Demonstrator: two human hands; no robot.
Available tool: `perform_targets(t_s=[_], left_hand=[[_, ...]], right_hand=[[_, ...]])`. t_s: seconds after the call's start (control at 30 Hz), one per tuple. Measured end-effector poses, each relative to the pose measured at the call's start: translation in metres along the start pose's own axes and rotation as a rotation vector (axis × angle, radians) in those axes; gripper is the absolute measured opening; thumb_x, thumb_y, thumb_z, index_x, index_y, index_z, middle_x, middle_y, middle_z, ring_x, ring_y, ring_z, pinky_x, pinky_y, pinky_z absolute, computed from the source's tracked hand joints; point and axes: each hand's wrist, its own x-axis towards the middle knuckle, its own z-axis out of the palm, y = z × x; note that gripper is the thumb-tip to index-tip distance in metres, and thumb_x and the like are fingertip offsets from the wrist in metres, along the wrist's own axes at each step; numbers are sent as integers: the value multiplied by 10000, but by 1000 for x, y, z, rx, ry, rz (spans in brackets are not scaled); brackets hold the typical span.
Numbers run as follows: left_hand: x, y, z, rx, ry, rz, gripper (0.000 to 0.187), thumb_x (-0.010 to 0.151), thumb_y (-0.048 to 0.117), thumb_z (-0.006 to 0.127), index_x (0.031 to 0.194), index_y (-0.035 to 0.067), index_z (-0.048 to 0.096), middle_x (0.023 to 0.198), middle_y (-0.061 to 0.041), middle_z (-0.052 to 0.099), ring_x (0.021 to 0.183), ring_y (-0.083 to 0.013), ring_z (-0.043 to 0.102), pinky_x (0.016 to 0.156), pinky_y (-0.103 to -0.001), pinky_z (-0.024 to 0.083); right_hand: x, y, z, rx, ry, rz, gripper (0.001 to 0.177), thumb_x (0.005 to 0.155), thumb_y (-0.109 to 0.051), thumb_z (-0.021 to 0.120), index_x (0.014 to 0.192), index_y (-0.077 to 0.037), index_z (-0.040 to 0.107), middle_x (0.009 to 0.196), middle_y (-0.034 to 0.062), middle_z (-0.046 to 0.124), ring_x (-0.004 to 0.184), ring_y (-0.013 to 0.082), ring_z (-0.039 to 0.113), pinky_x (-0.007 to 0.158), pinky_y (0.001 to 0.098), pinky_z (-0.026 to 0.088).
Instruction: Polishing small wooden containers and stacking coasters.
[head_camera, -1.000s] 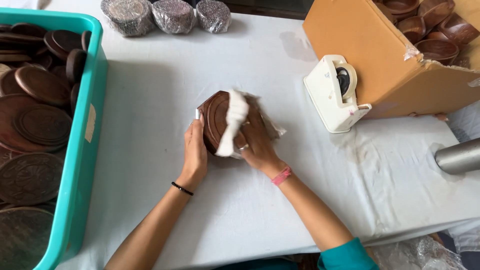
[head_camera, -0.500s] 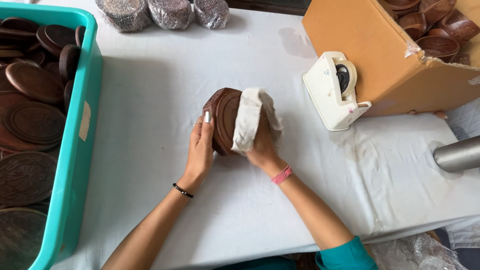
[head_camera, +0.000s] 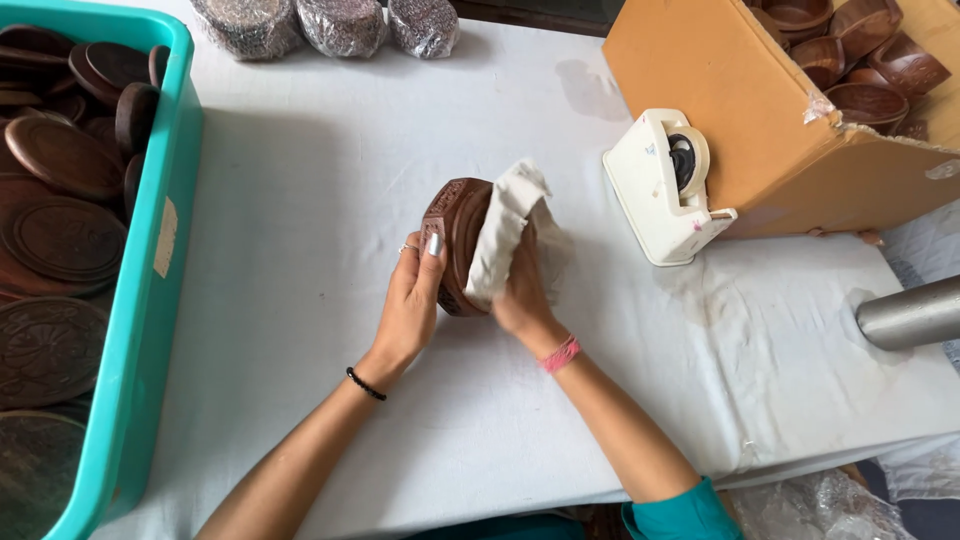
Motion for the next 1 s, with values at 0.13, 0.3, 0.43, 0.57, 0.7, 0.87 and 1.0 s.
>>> perform_targets(t_s=[0.13,0.3,0.43,0.57,0.7,0.87,1.0], left_hand=[[4,-22,-9,-173,49,-156,484,1040,369,409,1371,18,448,1175,-131,633,1003,-236,638,805,-382,569],[-3,-10,-3,-300,-50,-78,426,1039,359,362,1364,87,404,1183,-22,597,1091,-108,601,911,-273,539],[-5,-3,3,233,67,-70,455,1139,414,352,1098,-6,521,824,-56,473,748,-142,397,675,-313,423],[0,0,2,212,116,-22,473,1097,448,329,1084,29,547,810,-5,472,733,-104,405,665,-294,428],[2,3,-4,-11,117,-86,391,1064,366,370,1185,30,528,870,-16,547,740,-115,481,640,-282,450],[4,-8,-10,243,54,383,385,1088,281,424,1202,-82,484,1030,-100,618,932,-172,582,791,-301,486],[2,-7,-7,302,77,37,433,1100,321,348,1148,-78,511,781,-110,604,709,-152,555,654,-313,491]], right_hand=[[0,-78,1,-109,-50,-206,746,1096,-498,381,1611,18,221,1697,232,156,1614,369,106,1333,537,100],[20,-48,0,-127,-91,-165,637,1107,-475,300,1601,-78,359,1728,190,238,1657,366,127,1382,515,140],[11,15,-11,8,-32,-33,713,1102,-484,311,1634,-17,221,1723,231,176,1630,384,121,1340,523,128],[1,3,-4,74,-66,92,757,1058,-484,370,1627,-24,173,1677,221,210,1591,371,174,1305,489,195],[-1,-56,5,-115,-84,-21,683,1063,-436,373,1624,-69,242,1689,192,231,1609,347,192,1338,489,186],[0,-51,-4,-176,-84,-179,628,1113,-420,342,1620,-51,299,1727,208,193,1638,364,154,1360,508,123],[-4,4,-3,-79,-9,-22,709,1104,-509,297,1610,-14,256,1708,236,194,1622,404,122,1329,507,119]])
